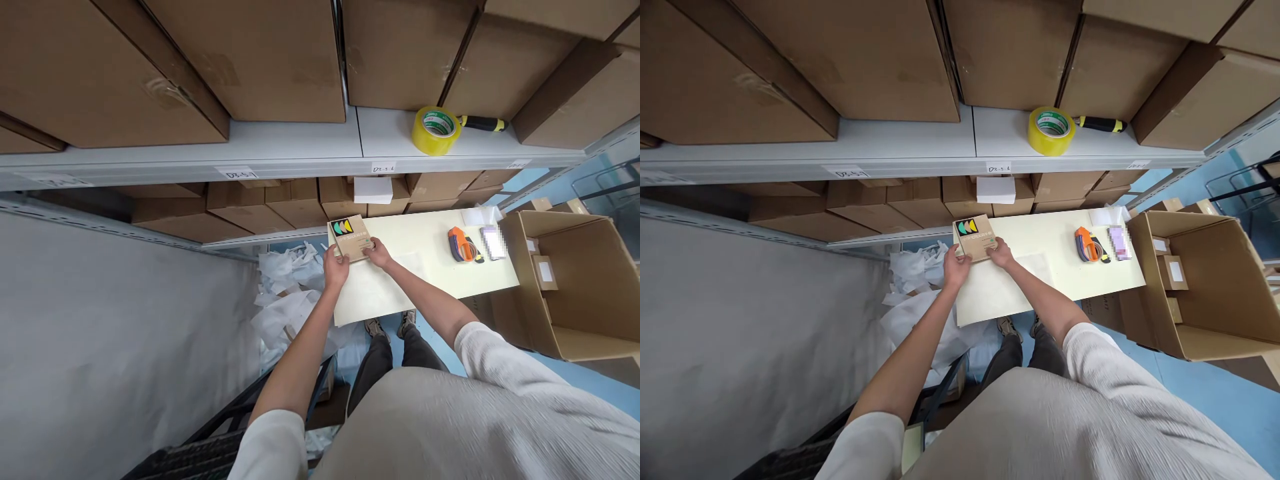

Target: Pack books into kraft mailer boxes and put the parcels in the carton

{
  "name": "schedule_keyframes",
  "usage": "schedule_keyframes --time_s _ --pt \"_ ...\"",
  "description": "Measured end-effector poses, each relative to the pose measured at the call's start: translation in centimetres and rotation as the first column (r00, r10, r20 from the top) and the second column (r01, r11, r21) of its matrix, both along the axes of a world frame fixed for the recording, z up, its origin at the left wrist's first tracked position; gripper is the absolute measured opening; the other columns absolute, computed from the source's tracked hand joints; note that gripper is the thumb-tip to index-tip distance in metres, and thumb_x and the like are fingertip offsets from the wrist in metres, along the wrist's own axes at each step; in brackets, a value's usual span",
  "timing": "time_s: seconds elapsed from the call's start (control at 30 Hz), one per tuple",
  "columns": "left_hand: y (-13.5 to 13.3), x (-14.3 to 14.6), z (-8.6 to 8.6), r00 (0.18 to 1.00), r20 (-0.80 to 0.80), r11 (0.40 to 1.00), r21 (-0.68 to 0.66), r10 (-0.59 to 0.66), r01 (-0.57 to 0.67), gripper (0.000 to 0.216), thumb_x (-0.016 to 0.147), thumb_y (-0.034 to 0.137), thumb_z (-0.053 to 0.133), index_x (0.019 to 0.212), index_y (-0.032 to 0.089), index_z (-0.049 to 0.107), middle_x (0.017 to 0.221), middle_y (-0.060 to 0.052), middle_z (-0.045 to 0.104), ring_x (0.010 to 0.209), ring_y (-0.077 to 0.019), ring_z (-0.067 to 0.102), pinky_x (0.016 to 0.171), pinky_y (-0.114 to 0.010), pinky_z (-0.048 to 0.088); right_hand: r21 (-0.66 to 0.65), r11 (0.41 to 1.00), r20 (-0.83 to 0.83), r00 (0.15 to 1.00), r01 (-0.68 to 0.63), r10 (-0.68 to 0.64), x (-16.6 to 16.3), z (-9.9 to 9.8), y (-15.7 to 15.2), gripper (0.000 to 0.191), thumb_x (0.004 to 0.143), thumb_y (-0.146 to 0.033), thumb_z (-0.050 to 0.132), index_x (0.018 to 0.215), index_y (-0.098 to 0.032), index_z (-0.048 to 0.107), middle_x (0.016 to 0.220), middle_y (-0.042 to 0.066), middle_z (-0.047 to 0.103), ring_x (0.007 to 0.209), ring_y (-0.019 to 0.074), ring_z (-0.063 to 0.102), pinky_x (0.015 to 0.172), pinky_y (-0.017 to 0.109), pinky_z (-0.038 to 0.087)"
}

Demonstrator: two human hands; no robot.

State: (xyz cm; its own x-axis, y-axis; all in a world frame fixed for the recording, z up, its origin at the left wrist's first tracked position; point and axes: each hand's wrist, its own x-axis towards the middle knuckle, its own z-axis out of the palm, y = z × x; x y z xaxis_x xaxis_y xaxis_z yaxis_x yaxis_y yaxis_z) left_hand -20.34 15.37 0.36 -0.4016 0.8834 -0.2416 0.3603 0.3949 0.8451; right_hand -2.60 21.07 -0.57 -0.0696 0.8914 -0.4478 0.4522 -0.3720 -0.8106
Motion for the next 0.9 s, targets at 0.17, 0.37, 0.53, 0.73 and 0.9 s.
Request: schedule_keyframes --time_s 0.17,0.37,0.53,0.73,0.9 --pt "1.3 1.1 -0.1 0.97 0.177 0.983 -0.109 0.168 -0.15 0.065 0.086 0.02 0.075 0.146 0.021 0.051 0.09 0.0 0.071 0.082 -0.0192 0.074 0.086 -0.033 0.061 0.046 0.996 0.032 0.997 0.07 -0.072 0.9 0.7 0.0 0.068 0.088 -0.033 0.069 0.153 -0.019 0.056 0.14 0.011 0.072 0.132 0.0278 0.066 0.119 0.042 0.05" --pt "-0.3 3.3 0.8 0.913 0.386 0.991 -0.03 0.135 -0.134 0.065 0.087 0.013 0.067 0.147 0.026 0.044 0.097 0.0 0.07 0.083 -0.0159 0.075 0.078 -0.028 0.06 0.006 0.98 -0.043 0.979 0.198 -0.198 2.8 2.2 -0.6 0.061 0.09 -0.037 0.069 0.147 -0.016 0.061 0.131 0.012 0.075 0.12 0.0263 0.072 0.11 0.04 0.056" --pt "-2.8 6.1 1.5 0.898 0.439 0.996 0.068 0.029 -0.066 0.063 0.088 0.014 0.064 0.147 0.025 0.042 0.106 -0.005 0.074 0.093 -0.0186 0.076 0.091 -0.035 0.062 -0.044 0.972 -0.212 0.948 0.232 -0.236 6.3 3.9 -2.8 0.042 0.091 -0.041 0.067 0.125 -0.017 0.071 0.117 0.011 0.079 0.108 0.0247 0.075 0.099 0.038 0.06" --pt "-7.1 9.2 0.6 0.967 0.235 0.995 0.057 -0.095 0.083 0.057 0.093 0.024 0.066 0.147 0.025 0.05 0.137 -0.014 0.067 0.127 -0.0274 0.068 0.113 -0.049 0.055 -0.085 0.948 -0.36 0.878 0.306 -0.316 11.3 4.4 -8.3 0.054 0.082 -0.052 0.077 0.124 -0.022 0.065 0.087 0.002 0.078 0.084 0.0226 0.073 0.076 0.035 0.06" --pt "-9.6 11.3 -0.1 0.977 0.126 0.984 0.068 -0.172 0.165 0.07 0.092 0.024 0.065 0.158 0.023 0.043 0.145 -0.016 0.062 0.137 -0.0311 0.06 0.123 -0.054 0.046 -0.125 0.941 -0.375 0.863 0.316 -0.339 13.5 3.8 -12.0 0.054 0.078 -0.055 0.08 0.118 -0.024 0.062 0.082 0.001 0.077 0.08 0.023 0.073 0.074 0.035 0.06"
